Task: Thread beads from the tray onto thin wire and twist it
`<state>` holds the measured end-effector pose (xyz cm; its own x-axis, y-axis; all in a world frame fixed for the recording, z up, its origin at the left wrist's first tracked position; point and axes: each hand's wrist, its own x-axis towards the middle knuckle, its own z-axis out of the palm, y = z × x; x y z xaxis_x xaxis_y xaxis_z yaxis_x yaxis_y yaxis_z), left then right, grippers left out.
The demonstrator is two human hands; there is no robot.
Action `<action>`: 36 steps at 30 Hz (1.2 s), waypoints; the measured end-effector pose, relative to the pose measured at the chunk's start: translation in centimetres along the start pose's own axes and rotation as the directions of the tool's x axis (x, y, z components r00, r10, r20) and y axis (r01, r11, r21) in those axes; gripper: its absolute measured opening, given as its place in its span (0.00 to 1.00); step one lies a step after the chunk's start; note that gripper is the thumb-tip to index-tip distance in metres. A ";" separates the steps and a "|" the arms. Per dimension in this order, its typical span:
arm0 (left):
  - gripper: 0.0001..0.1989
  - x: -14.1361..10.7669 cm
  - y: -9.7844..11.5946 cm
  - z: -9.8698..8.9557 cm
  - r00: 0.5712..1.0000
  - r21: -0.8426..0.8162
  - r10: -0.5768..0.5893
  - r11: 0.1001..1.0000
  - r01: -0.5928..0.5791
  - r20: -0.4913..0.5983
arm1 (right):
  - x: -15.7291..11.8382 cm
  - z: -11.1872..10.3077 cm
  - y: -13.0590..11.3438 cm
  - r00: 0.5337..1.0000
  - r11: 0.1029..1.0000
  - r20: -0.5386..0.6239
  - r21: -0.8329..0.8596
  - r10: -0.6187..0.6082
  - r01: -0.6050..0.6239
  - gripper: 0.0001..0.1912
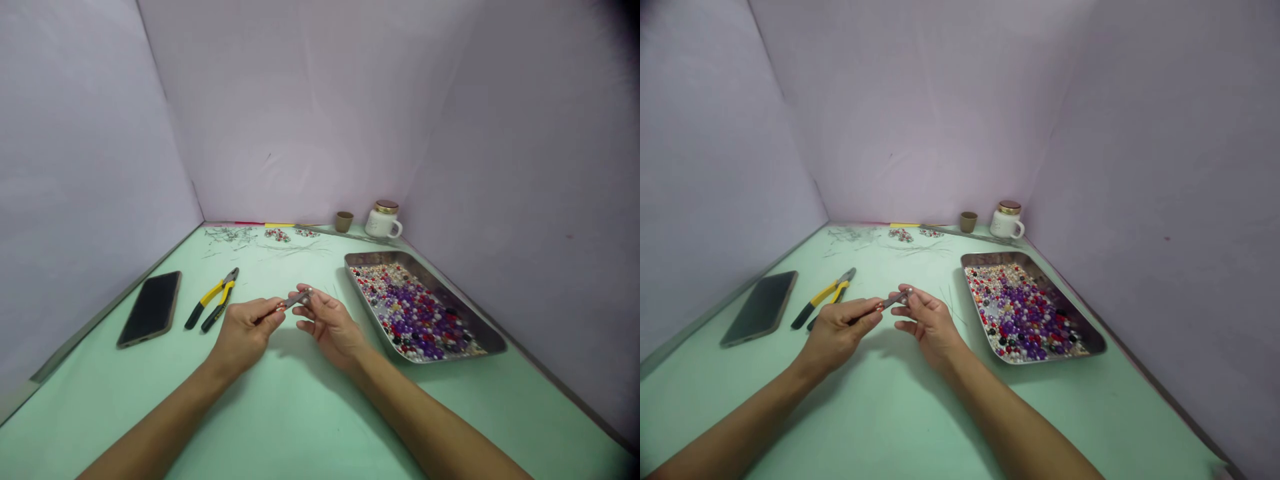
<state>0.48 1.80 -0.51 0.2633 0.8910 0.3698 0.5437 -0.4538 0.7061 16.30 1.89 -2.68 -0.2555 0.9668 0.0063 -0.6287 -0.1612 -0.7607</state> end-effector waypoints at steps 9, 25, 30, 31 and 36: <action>0.17 1.6 -1.9 -1.4 0.971 0.317 -0.201 0.920 0.232 -0.127 | 0.3 -0.6 -0.3 0.999 0.998 0.028 0.050 0.032 -0.033 0.13; 0.05 0.7 -1.7 0.5 0.968 0.107 0.087 0.992 -0.063 -0.236 | 0.1 -0.4 0.4 0.998 0.998 -0.023 -0.009 0.064 -0.064 0.12; 0.05 -0.2 0.1 0.9 0.974 -0.002 0.079 0.997 -0.082 -0.212 | -0.1 0.1 0.9 0.993 0.986 -0.086 -0.138 0.078 -0.089 0.14; 0.05 -0.2 0.1 0.9 0.976 -0.006 0.081 0.996 -0.084 -0.203 | 0.0 0.2 1.0 0.993 0.982 -0.102 -0.167 0.067 -0.084 0.14; 0.05 -0.2 -0.2 1.0 0.987 -0.010 0.086 0.996 -0.088 -0.139 | 0.3 0.1 0.9 0.981 0.893 -0.173 -0.449 -0.090 0.002 0.11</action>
<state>1.08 1.75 -1.33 0.1961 0.8379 0.5094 0.5105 -0.5308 0.6765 15.59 2.00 -3.36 -0.0668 0.9970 -0.0381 -0.2323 -0.0526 -0.9712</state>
